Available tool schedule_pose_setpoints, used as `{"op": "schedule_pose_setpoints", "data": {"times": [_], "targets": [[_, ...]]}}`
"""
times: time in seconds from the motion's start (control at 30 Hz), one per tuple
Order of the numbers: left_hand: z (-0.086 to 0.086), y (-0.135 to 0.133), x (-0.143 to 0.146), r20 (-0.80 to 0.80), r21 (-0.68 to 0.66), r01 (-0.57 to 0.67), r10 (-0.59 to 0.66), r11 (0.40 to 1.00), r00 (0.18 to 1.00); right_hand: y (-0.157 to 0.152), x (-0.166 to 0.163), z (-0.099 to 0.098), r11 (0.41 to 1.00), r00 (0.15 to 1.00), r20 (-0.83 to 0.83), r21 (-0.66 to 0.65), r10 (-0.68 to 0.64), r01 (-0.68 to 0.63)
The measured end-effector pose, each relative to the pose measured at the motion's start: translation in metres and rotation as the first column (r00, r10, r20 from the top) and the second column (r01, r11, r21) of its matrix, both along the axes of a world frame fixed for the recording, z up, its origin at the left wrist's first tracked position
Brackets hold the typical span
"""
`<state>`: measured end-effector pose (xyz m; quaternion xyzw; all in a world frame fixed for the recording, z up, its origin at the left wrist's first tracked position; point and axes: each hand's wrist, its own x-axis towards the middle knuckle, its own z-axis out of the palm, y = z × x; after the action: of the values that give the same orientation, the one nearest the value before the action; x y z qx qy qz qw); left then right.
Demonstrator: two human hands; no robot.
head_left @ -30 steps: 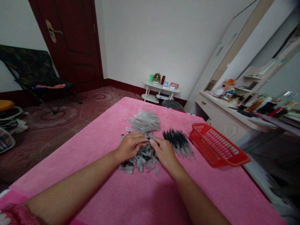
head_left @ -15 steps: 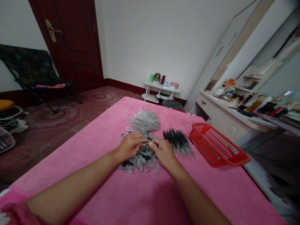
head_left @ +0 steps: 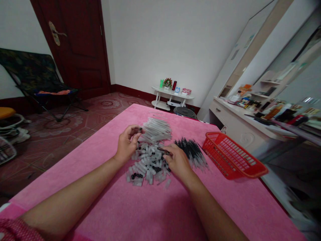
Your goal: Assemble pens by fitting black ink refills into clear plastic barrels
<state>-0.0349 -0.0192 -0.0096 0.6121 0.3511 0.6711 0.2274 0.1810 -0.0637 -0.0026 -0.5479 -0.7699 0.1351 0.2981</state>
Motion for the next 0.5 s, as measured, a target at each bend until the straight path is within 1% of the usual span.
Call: {"op": "schedule_pose_setpoints", "data": {"times": [0.07,0.17,0.3,0.4,0.5], "targets": [[0.003,-0.001,0.004,0.201,-0.050,0.079,-0.067,0.996,0.977,-0.003,-0.003,0.000,0.999,0.997,0.070,0.015,0.035,-0.036],[0.003,-0.003,0.010,0.401,-0.139,0.222,-0.150,0.965,0.904,-0.005,-0.004,0.000,0.998,0.990,0.132,0.033,0.040,-0.045],[-0.005,0.000,0.011,0.604,-0.281,0.408,-0.170,0.869,0.778,-0.005,-0.004,0.000,0.995,0.987,0.154,0.081,0.045,-0.058],[-0.009,0.003,0.011,0.718,-0.311,0.512,-0.155,0.801,0.679,-0.004,-0.006,0.001,0.995,0.995,0.095,0.099,0.010,-0.019],[-0.009,0.002,0.012,0.751,-0.335,0.549,-0.135,0.766,0.646,-0.002,-0.008,0.000,0.998,0.997,-0.057,0.031,-0.049,0.051]]}}
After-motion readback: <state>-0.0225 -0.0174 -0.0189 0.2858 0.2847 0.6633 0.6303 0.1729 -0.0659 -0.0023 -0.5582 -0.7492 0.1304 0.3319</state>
